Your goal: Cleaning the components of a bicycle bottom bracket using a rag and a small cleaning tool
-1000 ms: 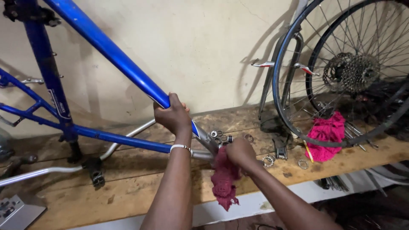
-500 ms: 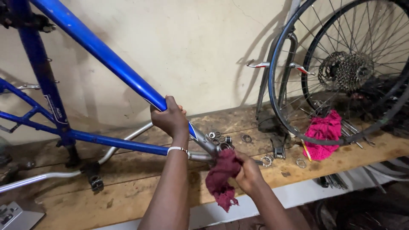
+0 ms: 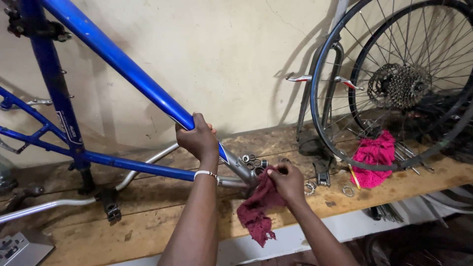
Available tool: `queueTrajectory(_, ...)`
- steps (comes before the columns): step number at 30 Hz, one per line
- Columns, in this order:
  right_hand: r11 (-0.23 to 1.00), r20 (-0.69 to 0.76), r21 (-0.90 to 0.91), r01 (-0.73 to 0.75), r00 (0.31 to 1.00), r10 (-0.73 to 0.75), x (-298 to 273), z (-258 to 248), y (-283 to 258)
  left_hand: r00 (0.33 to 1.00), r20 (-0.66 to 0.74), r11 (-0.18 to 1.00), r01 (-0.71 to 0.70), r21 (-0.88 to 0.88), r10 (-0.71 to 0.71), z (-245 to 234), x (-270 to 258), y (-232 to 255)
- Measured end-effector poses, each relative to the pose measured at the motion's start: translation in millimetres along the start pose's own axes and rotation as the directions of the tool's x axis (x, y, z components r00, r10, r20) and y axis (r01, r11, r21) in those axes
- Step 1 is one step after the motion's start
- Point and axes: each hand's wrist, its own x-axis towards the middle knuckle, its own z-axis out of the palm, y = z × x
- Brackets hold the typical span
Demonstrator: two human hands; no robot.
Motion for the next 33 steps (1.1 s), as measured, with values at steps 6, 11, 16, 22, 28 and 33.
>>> queueTrajectory(6, 0.971, -0.074, -0.228, 0.071, 0.993, -0.09, -10, 28, -22, 1.0, -0.001, 1.0, 0.005, -0.03, -0.005, -1, -6, 9)
queueTrajectory(11, 0.978, -0.076, -0.177, 0.108, 0.99, -0.123, -8, 41, -5, 1.0, 0.008, 0.999, -0.013, -0.039, 0.013, 0, -3, 4)
queueTrajectory(16, 0.986, -0.039, -0.1, 0.13, 0.99, -0.135, -29, 30, -14, 1.0, 0.007, 0.998, -0.012, -0.066, 0.013, 1, -3, 2)
queueTrajectory(22, 0.991, 0.083, 0.001, 0.137, 0.987, -0.137, -14, 25, -4, 0.999, -0.008, 0.998, 0.032, -0.046, -0.033, 1, -2, -1)
queueTrajectory(28, 0.925, 0.284, 0.01, 0.381, 0.886, -0.368, 17, 20, 12, 1.0, -0.026, 1.0, 0.0, -0.023, -0.001, 1, -3, -1)
queueTrajectory(33, 0.693, 0.499, -0.204, 0.692, 0.682, -0.534, 23, 5, -3, 1.0, -0.018, 0.999, -0.011, -0.037, 0.011, 1, -2, -1)
